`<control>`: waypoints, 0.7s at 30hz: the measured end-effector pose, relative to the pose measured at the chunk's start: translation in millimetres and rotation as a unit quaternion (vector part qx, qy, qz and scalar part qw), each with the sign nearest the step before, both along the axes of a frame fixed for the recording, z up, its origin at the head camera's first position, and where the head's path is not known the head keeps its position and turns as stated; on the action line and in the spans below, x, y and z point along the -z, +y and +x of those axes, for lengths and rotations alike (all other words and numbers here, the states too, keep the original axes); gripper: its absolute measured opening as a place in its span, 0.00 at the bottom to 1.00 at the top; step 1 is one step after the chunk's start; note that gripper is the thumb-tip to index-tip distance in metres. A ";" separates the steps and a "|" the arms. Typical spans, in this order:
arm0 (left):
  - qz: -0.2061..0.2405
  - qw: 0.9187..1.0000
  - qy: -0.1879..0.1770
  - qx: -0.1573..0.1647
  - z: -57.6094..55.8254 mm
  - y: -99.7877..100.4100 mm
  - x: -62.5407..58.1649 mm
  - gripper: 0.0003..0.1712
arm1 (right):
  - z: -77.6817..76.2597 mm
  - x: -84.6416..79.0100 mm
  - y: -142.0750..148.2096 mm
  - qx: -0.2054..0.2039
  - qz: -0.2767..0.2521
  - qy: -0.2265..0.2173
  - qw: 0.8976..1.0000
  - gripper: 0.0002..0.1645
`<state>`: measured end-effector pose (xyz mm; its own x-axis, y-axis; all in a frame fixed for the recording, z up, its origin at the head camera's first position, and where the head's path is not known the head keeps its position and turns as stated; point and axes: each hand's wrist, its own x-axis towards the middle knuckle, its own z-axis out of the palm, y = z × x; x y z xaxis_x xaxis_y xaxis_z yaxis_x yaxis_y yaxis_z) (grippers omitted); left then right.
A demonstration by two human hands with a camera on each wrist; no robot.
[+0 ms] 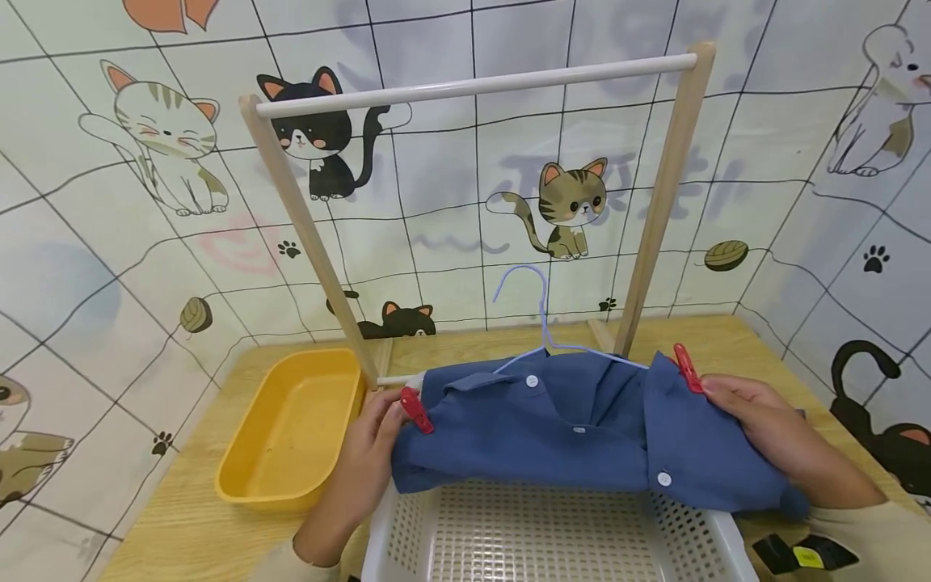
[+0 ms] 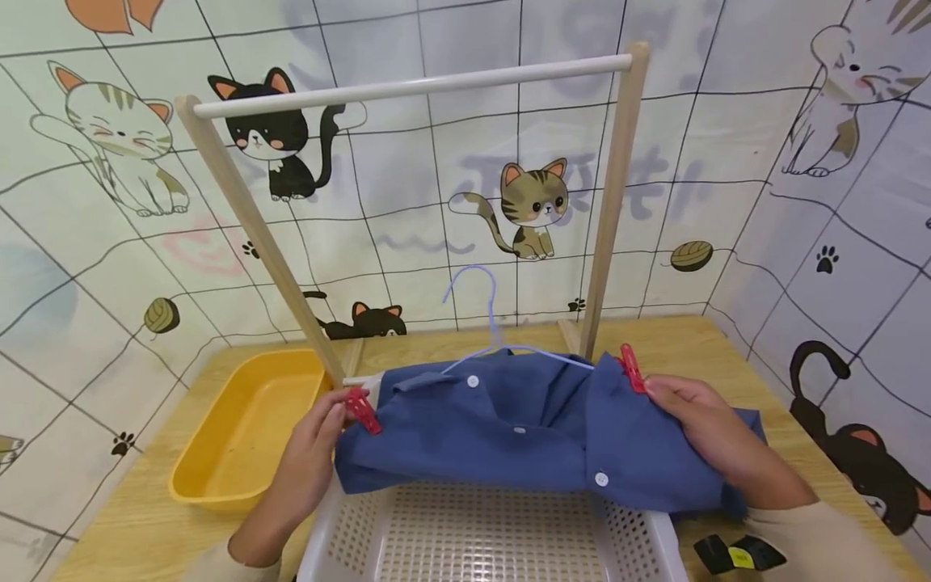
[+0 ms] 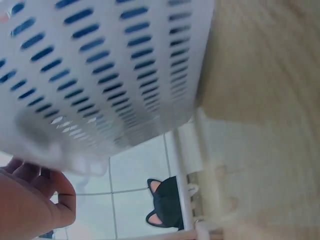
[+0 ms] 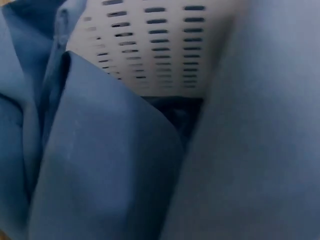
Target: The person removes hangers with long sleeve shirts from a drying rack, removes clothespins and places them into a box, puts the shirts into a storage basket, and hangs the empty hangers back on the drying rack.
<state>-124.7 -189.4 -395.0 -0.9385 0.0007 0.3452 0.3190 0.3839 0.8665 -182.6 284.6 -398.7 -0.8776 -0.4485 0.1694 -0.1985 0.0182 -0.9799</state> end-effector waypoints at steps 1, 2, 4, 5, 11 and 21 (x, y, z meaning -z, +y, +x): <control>0.012 1.000 -0.003 -0.001 -0.2 1.6 1.3 0.15 | -0.3 -0.5 -3.3 0.021 0.018 0.010 1.000 0.27; 0.023 1.000 -0.003 -0.001 -0.4 3.2 2.9 0.14 | -0.5 -0.8 -6.6 0.041 0.038 0.019 0.998 0.26; 0.035 0.999 -0.002 -0.007 0.0 5.9 5.8 0.12 | -0.1 -1.4 -13.2 0.091 0.090 0.042 0.991 0.23; 0.041 0.999 -0.002 -0.007 0.2 7.1 7.0 0.12 | 0.4 -1.3 -15.8 0.111 0.111 0.051 0.986 0.22; 0.009 0.999 0.018 -0.027 2.6 9.6 9.6 0.11 | 5.0 6.1 -33.8 0.192 0.178 0.183 0.948 0.16; -0.026 0.999 0.028 -0.022 3.5 11.0 10.5 0.16 | 13.5 24.9 -55.6 0.292 0.064 0.285 0.911 0.22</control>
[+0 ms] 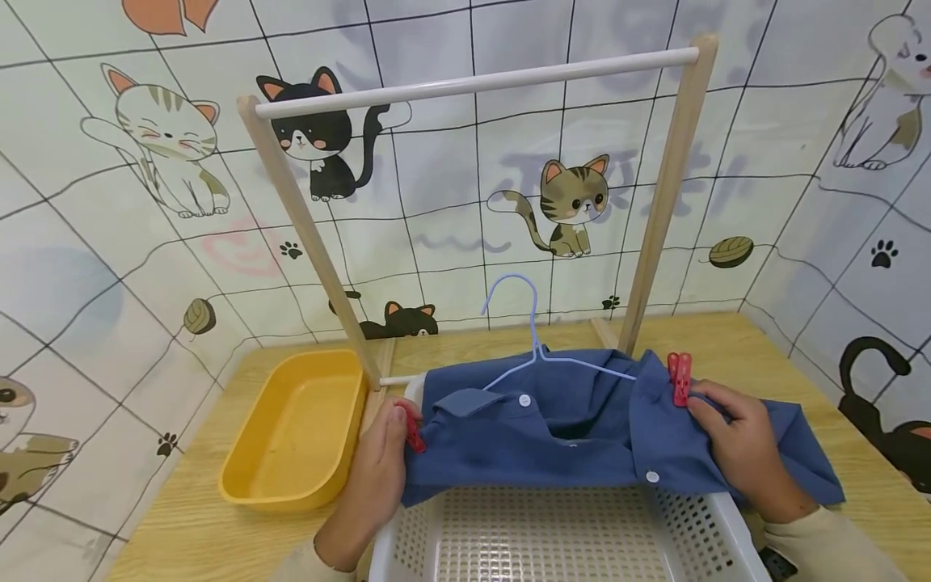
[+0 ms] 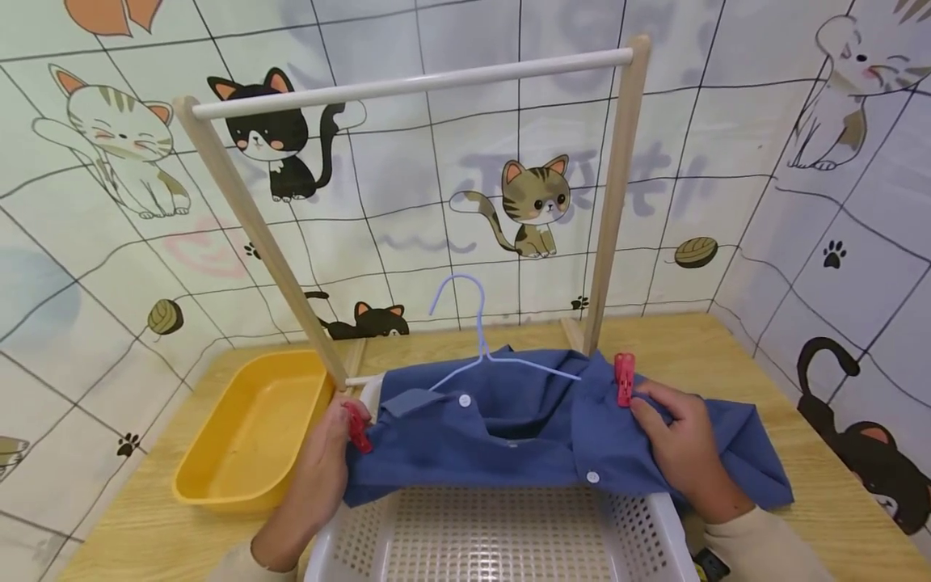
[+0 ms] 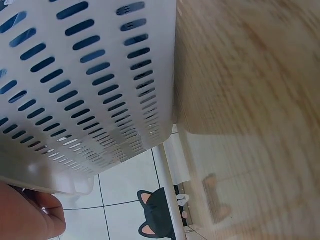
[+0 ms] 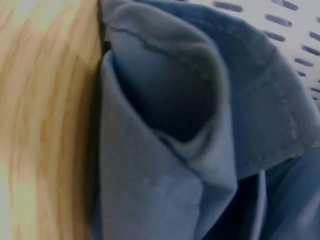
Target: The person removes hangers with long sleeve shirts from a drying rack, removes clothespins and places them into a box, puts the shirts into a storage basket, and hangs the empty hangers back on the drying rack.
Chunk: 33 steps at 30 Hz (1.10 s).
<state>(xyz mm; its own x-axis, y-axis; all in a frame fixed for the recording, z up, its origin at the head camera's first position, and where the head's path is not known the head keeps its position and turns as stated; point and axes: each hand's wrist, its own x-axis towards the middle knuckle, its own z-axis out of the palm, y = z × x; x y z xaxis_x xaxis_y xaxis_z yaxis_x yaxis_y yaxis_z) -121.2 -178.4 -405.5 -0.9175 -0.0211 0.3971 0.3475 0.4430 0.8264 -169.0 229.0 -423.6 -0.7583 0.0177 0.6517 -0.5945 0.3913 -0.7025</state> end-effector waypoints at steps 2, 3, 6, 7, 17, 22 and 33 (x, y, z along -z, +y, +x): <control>0.000 1.000 0.009 0.002 -0.6 0.2 1.0 0.16 | 0.0 0.1 -1.5 0.015 0.003 0.001 1.000 0.20; 0.000 1.000 0.012 0.001 -0.6 0.1 1.6 0.16 | 0.0 0.5 -1.8 0.020 0.004 -0.001 1.000 0.19; 0.003 1.000 0.017 -0.001 -0.4 -0.3 3.9 0.16 | 1.2 1.5 -2.4 0.026 0.016 -0.007 1.000 0.16; 0.003 1.000 0.019 -0.003 -0.3 -0.6 4.5 0.15 | 1.3 1.6 -2.6 0.027 0.020 -0.007 0.999 0.15; -0.004 0.999 0.035 -0.005 -1.0 -0.9 4.0 0.09 | -0.6 4.2 -2.0 0.039 0.023 -0.012 0.999 0.17; -0.007 0.999 0.045 0.008 -2.1 0.0 4.3 0.08 | -1.7 4.3 -0.4 0.036 0.017 -0.004 0.999 0.20; -0.024 0.998 0.061 -0.022 -2.3 1.1 5.6 0.09 | -0.5 2.4 -0.3 0.029 0.024 -0.010 0.999 0.09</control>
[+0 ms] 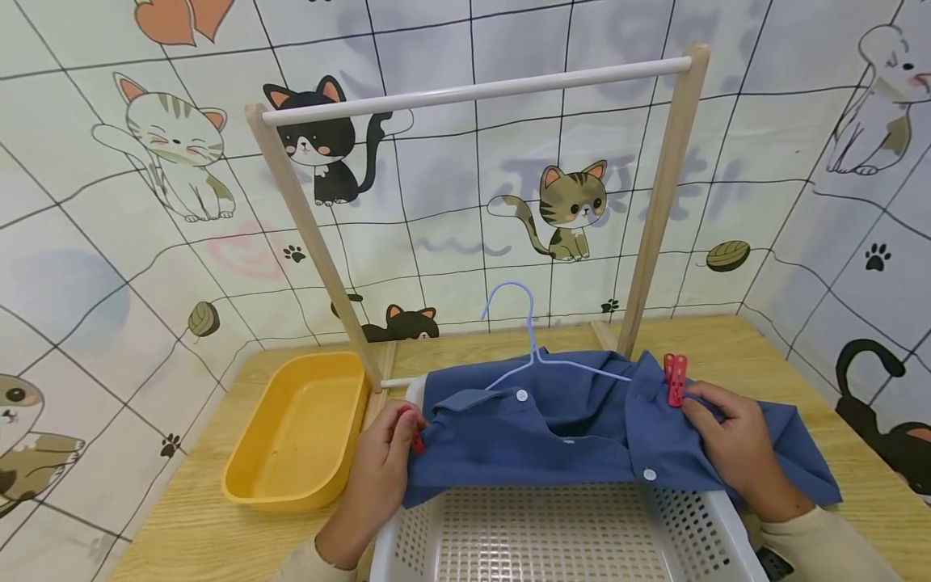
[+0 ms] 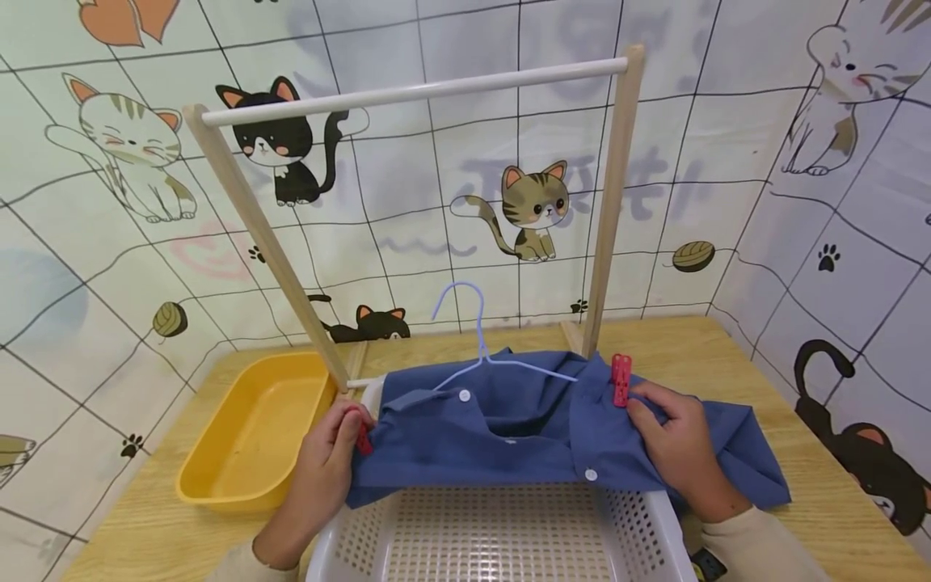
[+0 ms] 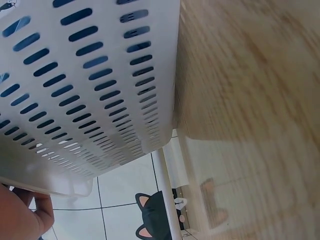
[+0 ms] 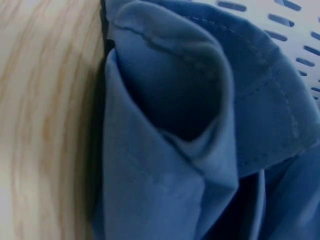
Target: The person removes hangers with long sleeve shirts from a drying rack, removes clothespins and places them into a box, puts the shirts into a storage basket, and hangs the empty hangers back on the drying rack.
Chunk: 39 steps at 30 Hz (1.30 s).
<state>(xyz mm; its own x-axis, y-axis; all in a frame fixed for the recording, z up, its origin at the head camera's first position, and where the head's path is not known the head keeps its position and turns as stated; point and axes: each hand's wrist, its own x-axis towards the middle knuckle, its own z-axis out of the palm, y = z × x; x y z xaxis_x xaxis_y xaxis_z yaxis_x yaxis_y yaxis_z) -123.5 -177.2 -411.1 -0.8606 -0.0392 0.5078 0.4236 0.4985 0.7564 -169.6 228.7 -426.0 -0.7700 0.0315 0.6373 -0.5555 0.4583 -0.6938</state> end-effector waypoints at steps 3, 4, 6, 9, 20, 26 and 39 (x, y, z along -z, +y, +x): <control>0.008 1.000 0.000 -0.004 -0.2 0.6 0.7 0.11 | -0.8 2.4 0.6 0.001 -0.002 0.003 1.000 0.12; 0.014 1.000 0.002 -0.004 -0.1 0.8 1.0 0.11 | -1.1 3.1 0.8 0.001 -0.002 0.004 1.000 0.12; 0.024 1.000 0.010 -0.002 -0.2 1.1 1.2 0.12 | -1.9 4.0 1.2 0.003 -0.001 0.005 1.000 0.14; 0.038 0.999 0.031 0.005 -0.8 1.5 0.6 0.12 | -2.6 4.2 1.5 0.002 -0.006 0.010 1.000 0.13; 0.085 0.995 0.042 -0.002 -0.8 -0.5 -3.6 0.14 | 0.3 -1.9 0.0 -0.003 0.005 0.002 1.000 0.13; 0.133 0.990 0.042 0.004 -1.5 -3.7 -12.3 0.16 | 1.3 -2.2 2.3 -0.003 0.007 -0.001 1.000 0.16; 0.067 0.994 -0.040 -0.075 -3.5 -43.0 -40.2 0.13 | -0.2 -1.2 -0.9 -0.009 0.002 0.011 1.000 0.10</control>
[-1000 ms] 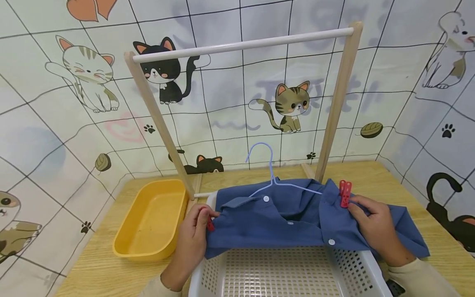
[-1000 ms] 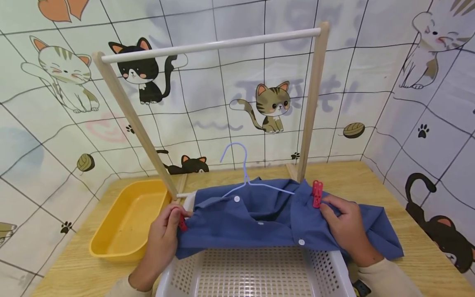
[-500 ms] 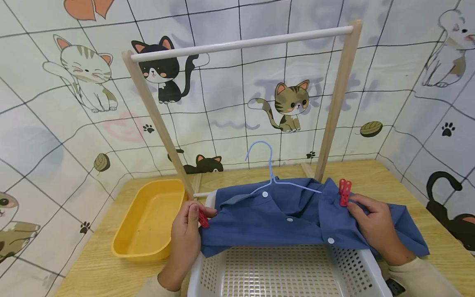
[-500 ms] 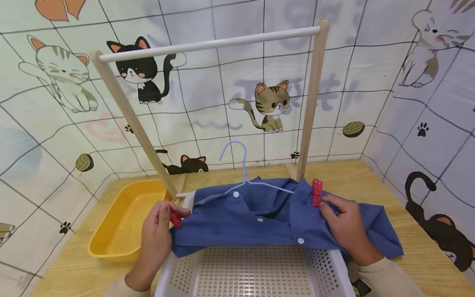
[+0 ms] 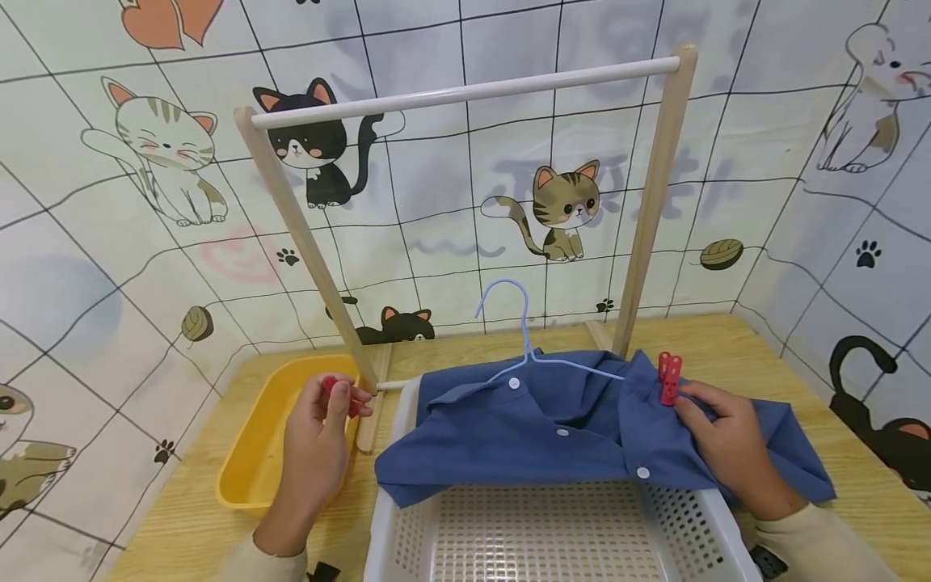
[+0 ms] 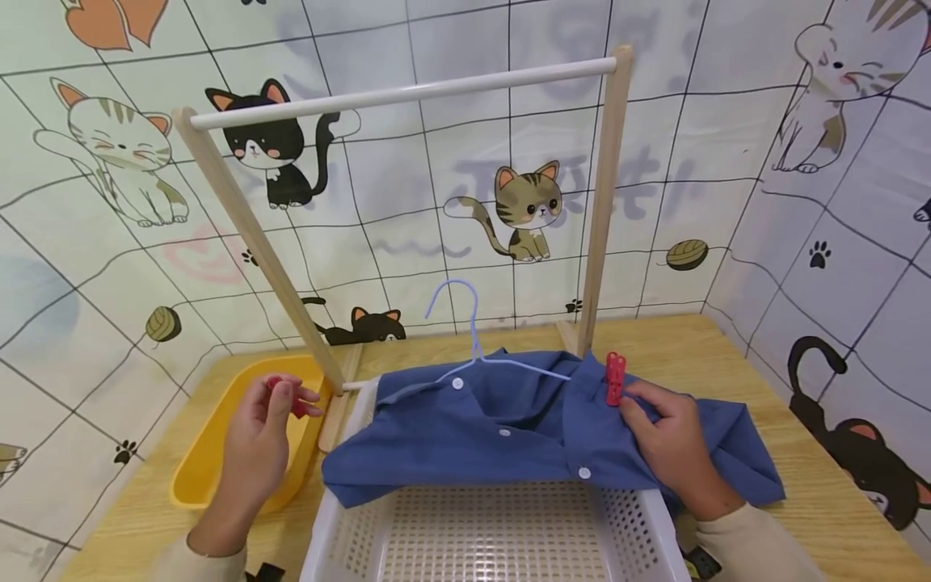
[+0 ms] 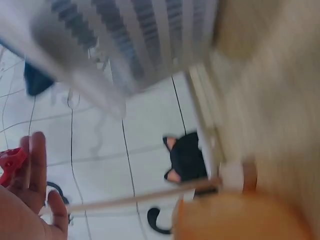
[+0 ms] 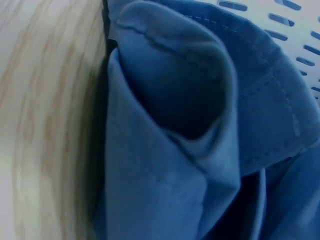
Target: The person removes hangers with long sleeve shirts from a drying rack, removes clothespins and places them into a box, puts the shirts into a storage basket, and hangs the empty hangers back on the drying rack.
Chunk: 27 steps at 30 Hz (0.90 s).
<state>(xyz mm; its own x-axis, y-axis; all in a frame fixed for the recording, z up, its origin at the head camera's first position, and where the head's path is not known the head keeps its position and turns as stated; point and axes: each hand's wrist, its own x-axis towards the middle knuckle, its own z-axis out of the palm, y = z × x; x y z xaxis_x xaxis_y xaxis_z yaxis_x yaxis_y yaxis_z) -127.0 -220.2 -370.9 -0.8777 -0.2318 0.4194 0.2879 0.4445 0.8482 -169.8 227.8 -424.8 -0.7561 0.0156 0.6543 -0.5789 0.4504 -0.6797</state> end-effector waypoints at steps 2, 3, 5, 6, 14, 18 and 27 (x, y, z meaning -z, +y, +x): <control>-0.066 0.997 -0.027 -0.028 0.9 -10.7 -4.0 0.14 | 0.1 -0.3 -1.5 0.003 0.003 0.001 1.000 0.12; -0.104 0.993 -0.036 -0.041 1.3 -16.3 -5.6 0.15 | 0.1 -0.6 -2.1 0.004 0.005 0.001 1.000 0.13; -0.184 0.980 -0.052 -0.059 1.7 -27.2 -8.1 0.16 | -0.1 -0.4 -2.5 0.005 0.006 0.004 1.000 0.14; -0.228 0.970 -0.059 -0.066 1.9 -32.2 -9.1 0.17 | -0.1 -0.2 -2.7 0.006 0.008 0.005 1.000 0.14; -0.453 0.877 -0.151 -0.055 -2.3 -62.1 -4.3 0.24 | 1.0 2.5 1.7 0.016 0.010 -0.013 1.000 0.07; -0.465 0.862 -0.201 -0.026 -4.7 -72.6 5.4 0.21 | 3.1 2.4 3.3 0.016 0.024 -0.025 0.999 0.06; -0.477 0.846 -0.239 0.012 -7.4 -89.1 26.9 0.22 | 2.5 -2.5 1.7 0.010 0.036 -0.026 0.999 0.09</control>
<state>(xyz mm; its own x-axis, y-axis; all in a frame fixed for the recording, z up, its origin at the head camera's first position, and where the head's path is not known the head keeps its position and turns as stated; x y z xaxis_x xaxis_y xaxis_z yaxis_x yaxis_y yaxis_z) -134.4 -309.3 -397.8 -0.9995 0.0313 0.0019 0.0313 0.9911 0.1291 -167.3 229.5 -422.3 -0.7888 -0.0144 0.6145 -0.5344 0.5099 -0.6741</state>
